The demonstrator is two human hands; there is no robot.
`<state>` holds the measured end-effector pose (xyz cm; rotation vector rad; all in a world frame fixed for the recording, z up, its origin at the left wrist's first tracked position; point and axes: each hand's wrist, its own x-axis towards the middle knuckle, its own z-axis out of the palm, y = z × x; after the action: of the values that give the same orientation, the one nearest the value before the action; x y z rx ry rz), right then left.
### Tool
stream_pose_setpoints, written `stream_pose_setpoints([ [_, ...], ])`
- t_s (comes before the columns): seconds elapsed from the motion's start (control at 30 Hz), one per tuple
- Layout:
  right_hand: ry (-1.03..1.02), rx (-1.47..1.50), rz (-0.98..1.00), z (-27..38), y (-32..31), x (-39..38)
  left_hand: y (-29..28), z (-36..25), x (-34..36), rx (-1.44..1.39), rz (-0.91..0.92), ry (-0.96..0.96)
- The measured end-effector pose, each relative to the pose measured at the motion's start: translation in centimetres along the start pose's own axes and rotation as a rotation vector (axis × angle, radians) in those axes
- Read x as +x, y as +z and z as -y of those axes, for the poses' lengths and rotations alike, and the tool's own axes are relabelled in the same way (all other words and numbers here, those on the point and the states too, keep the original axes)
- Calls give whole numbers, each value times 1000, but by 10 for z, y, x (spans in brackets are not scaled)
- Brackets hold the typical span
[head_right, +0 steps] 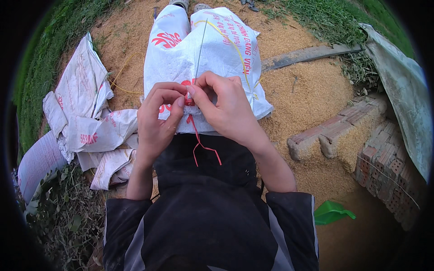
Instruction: The recorder is sewing the top of a large white bag filled with grain using a large needle and red string.
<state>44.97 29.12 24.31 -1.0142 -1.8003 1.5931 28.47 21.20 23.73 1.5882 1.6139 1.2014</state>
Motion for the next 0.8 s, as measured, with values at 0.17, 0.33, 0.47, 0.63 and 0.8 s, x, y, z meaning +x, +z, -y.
stream_pose_setpoints([
  [0.17, -40, -120, -55, -10, 4, 1, -1, -3, -3, 73, -21, 46],
  [0.33, -49, -158, -56, -14, 5, 0, -8, -7, 4, 326, -3, 272],
  [0.47, -118, -211, -71, -11, 4, 0, -5, -7, -2, 217, 1, 106],
  [0.63, -138, -358, -98, -6, 7, -2, 8, 0, -8, -118, -130, -300],
  [0.8, -62, -210, -90, -14, 7, 0, -2, -6, -1, 235, -22, 171],
])
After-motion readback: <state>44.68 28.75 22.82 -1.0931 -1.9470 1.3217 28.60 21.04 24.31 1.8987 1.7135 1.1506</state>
